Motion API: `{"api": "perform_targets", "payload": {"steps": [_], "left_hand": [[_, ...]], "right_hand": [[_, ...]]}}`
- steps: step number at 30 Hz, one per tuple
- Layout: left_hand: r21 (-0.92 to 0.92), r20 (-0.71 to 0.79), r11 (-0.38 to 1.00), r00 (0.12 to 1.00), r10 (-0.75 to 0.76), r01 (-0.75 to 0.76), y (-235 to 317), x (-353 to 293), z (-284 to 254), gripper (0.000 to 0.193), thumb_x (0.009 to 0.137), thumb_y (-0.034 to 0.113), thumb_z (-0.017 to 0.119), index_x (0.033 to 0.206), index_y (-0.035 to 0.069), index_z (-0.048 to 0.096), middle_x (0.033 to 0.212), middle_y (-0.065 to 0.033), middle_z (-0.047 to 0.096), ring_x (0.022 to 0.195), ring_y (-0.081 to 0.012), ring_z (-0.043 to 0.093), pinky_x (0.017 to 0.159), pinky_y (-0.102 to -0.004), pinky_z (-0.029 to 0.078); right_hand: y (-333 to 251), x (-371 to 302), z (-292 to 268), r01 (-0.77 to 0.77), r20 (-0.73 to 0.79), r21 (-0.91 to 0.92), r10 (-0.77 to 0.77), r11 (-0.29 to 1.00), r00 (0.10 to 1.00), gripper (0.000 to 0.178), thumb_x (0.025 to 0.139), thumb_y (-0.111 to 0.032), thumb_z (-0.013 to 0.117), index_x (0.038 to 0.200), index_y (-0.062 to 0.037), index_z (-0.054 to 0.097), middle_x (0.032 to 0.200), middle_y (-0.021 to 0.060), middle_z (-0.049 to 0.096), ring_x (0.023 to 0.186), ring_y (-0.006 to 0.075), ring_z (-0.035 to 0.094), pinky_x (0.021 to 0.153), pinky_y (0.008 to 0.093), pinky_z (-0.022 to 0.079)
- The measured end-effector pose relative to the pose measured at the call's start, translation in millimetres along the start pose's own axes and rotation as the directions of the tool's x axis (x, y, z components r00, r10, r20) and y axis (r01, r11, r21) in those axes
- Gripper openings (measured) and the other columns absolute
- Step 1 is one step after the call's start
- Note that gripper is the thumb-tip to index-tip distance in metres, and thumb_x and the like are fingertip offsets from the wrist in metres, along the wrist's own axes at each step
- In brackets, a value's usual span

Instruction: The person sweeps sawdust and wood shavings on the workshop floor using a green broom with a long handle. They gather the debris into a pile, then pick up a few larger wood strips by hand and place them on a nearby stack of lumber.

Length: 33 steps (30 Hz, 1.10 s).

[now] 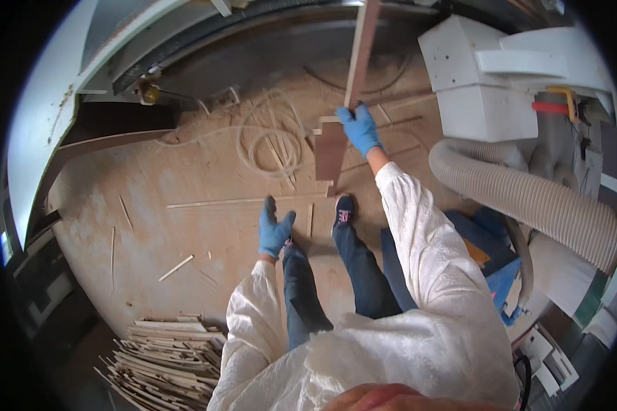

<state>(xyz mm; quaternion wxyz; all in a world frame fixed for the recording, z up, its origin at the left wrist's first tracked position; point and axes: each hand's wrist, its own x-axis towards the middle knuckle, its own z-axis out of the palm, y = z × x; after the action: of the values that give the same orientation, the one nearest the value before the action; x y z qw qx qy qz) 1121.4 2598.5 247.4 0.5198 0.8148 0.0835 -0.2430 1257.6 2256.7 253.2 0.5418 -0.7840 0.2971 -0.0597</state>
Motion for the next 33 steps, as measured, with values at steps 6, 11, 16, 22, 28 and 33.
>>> {"api": "perform_targets", "payload": {"steps": [6, 11, 16, 22, 28, 33], "left_hand": [[-0.073, -0.127, 0.95, 0.948, 0.293, -0.304, 9.4, 46.8, 5.3, 0.091, 0.073, 0.018, 0.083, 0.146, -0.001, 0.032, 0.143, -0.0162, 0.044, 0.131, -0.0279, 0.044, 0.109, -0.0387, 0.036], [-0.314, -0.513, 0.901, 0.852, 0.104, -0.299, -12.1, 66.2, -54.0, 0.072, 0.076, 0.01, 0.077, 0.138, 0.001, 0.041, 0.135, -0.0093, 0.049, 0.124, -0.0221, 0.046, 0.108, -0.0368, 0.035], [-0.098, -0.496, 0.912, 0.814, 0.303, -0.399, -53.8, 86.4, -125.6, 0.058, 0.088, 0.023, 0.062, 0.138, 0.002, 0.039, 0.134, -0.0088, 0.045, 0.121, -0.0202, 0.044, 0.108, -0.0365, 0.033], [-0.74, -0.184, 0.56, 0.912, 0.366, -0.374, -90.2, 150.1, -151.7, 0.044, 0.097, 0.036, 0.055, 0.128, 0.005, 0.047, 0.126, -0.007, 0.051, 0.117, -0.02, 0.047, 0.109, -0.0402, 0.033], [-0.384, -0.409, 0.632, 0.737, 0.538, -0.674, -93.5, 150.9, -138.8, 0.043, 0.097, 0.038, 0.049, 0.118, 0.002, 0.059, 0.109, -0.0114, 0.063, 0.11, -0.0324, 0.059, 0.111, -0.0645, 0.031], [-0.287, -0.456, 0.59, 0.65, 0.608, -0.754, -96.5, 149.9, -136.3, 0.046, 0.093, 0.038, 0.054, 0.114, -0.002, 0.06, 0.1, -0.0115, 0.061, 0.102, -0.0352, 0.059, 0.108, -0.0638, 0.036]], "right_hand": [[-86.2, -85.6, 82.4, 0.341, 0.422, -0.069, -0.283, 0.937, 0.861, 0.033, 0.079, -0.04, 0.07, 0.089, -0.0096, 0.064, 0.087, 0.0158, 0.067, 0.082, 0.0349, 0.065, 0.073, 0.0431, 0.052], [-123.9, -116.0, 151.1, 0.517, 0.518, 0.053, -0.466, 0.855, 0.717, 0.032, 0.081, -0.043, 0.067, 0.08, -0.0124, 0.06, 0.072, 0.0105, 0.062, 0.071, 0.0301, 0.065, 0.067, 0.0422, 0.051], [-113.6, -117.9, 195.0, 0.551, 0.513, 0.217, -0.575, 0.806, 0.638, 0.031, 0.075, -0.039, 0.071, 0.076, -0.0105, 0.06, 0.075, 0.0123, 0.064, 0.074, 0.0312, 0.065, 0.066, 0.0433, 0.05], [-20.5, -90.8, 215.3, 0.405, 0.358, 0.636, -0.716, 0.657, 0.599, 0.038, 0.077, -0.036, 0.078, 0.099, -0.0082, 0.064, 0.089, 0.0131, 0.067, 0.085, 0.0256, 0.068, 0.074, 0.0378, 0.054], [273.9, 1.8, 133.7, 0.175, 0.437, -0.381, 0.01, 0.908, 0.899, 0.036, 0.091, -0.032, 0.057, 0.115, -0.0072, 0.064, 0.103, 0.0168, 0.069, 0.091, 0.0309, 0.068, 0.077, 0.0388, 0.054], [440.5, -4.9, 124.9, 0.512, 0.59, -0.648, -0.054, 0.564, 0.806, 0.031, 0.085, -0.03, 0.059, 0.105, -0.0072, 0.066, 0.094, 0.0192, 0.068, 0.085, 0.0353, 0.065, 0.075, 0.0458, 0.05]]}}
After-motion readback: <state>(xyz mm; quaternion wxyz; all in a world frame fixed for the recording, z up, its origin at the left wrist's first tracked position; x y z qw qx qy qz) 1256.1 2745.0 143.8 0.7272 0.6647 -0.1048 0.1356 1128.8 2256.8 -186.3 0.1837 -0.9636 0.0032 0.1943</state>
